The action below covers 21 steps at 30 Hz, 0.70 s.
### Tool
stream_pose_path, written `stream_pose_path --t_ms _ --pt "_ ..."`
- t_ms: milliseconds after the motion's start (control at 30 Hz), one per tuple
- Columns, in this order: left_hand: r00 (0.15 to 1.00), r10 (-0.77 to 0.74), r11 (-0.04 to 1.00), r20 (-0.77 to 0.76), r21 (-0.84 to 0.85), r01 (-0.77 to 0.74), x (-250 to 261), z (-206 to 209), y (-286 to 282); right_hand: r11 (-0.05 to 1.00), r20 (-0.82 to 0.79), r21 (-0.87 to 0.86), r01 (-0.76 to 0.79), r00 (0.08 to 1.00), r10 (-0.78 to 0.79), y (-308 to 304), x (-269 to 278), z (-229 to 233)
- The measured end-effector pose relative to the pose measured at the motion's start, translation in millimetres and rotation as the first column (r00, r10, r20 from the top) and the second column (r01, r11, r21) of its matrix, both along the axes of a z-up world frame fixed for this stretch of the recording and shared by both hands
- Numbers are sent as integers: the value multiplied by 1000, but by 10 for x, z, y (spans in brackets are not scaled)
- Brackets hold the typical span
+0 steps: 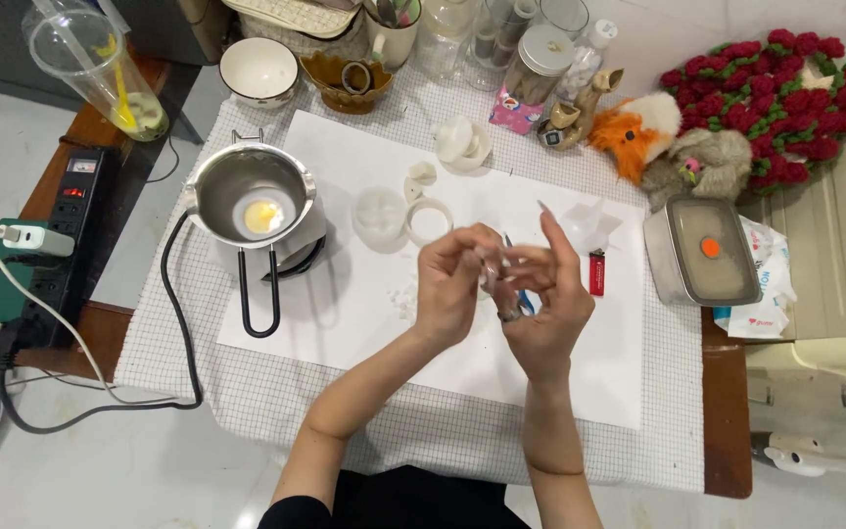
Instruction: Trimming and preparing a candle wick using scissors
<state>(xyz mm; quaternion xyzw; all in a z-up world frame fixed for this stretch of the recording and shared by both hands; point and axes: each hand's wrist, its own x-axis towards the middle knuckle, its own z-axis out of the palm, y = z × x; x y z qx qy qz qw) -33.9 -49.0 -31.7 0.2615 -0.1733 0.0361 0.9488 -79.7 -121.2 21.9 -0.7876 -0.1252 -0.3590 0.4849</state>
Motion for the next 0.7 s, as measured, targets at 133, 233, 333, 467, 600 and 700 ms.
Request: stream_pose_path --t_ms 133,233,333,467,600,700 --pt "987 130 991 -96 -12 -132 228 -50 95 833 477 -353 426 848 -231 205 -360 -49" --pt "986 -37 999 -160 -1 37 199 -27 5 741 -62 -437 -510 839 541 687 -726 -261" --pt "977 -161 980 -140 94 175 -47 -97 -259 171 -614 -251 -953 294 733 1544 -741 -651" --pt "907 -420 883 -12 223 412 -396 -94 -521 -315 -758 -44 -948 -174 629 2594 -341 -1267" --pt "883 -464 867 76 245 435 -480 -190 -638 -167 -645 -90 -982 -70 761 3394 -366 -1471" --pt "873 -475 857 110 280 432 -484 -214 -607 -70 -568 -115 -991 8 823 3632 -398 -1514"
